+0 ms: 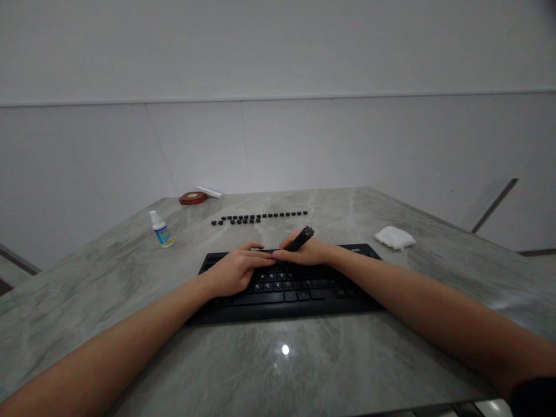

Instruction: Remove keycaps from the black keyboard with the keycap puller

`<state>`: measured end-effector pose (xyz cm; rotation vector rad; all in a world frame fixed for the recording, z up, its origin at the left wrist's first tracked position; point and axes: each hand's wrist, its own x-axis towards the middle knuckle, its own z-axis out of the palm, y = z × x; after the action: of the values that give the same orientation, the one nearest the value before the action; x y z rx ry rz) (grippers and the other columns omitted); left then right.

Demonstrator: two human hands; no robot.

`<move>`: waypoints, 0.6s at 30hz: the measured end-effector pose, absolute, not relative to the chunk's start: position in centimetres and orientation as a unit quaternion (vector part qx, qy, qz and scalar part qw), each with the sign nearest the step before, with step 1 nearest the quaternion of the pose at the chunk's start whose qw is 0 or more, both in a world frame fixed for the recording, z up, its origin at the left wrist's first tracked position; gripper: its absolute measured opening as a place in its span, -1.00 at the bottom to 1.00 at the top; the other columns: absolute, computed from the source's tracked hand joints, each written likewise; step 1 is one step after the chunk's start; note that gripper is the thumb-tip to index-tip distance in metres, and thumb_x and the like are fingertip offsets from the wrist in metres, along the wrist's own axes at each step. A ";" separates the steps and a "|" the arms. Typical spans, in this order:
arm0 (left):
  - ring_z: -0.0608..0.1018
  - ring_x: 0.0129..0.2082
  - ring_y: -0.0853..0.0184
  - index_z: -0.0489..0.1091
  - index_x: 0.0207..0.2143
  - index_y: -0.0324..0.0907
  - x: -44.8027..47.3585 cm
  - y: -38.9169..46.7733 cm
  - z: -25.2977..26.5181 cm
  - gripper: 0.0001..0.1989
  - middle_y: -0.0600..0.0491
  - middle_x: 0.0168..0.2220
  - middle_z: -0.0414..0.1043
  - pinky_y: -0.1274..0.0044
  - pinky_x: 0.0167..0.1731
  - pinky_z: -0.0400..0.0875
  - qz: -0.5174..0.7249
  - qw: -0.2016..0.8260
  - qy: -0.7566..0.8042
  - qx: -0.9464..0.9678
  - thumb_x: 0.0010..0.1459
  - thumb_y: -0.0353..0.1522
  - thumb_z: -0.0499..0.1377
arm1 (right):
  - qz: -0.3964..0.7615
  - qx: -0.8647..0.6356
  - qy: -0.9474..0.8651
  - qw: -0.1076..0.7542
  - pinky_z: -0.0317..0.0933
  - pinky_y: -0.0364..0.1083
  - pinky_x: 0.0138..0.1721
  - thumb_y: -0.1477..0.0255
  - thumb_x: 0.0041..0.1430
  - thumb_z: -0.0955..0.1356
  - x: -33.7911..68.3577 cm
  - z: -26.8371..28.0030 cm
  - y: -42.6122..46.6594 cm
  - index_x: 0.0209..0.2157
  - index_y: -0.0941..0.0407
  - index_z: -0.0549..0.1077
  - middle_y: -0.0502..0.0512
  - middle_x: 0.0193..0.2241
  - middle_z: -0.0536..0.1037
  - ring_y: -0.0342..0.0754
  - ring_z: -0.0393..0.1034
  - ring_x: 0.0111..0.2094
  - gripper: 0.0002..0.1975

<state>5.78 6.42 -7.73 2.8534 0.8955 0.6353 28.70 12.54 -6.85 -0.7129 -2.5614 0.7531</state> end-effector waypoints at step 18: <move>0.17 0.27 0.19 0.27 0.16 -0.12 6.1 6.0 -7.2 -0.53 0.06 0.21 0.24 0.24 0.23 0.14 0.158 0.027 0.289 0.944 0.21 -0.52 0.00 | 0.166 -0.379 -0.877 0.245 -0.17 -0.18 -0.57 0.30 0.13 0.30 27.7 -7.4 11.9 -0.74 0.16 0.25 -0.10 -0.74 0.12 -0.25 -0.01 -0.65 -0.58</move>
<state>6.15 5.98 -7.19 2.9154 0.8931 0.4879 27.68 11.92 -7.43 -1.0343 -2.3944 0.4543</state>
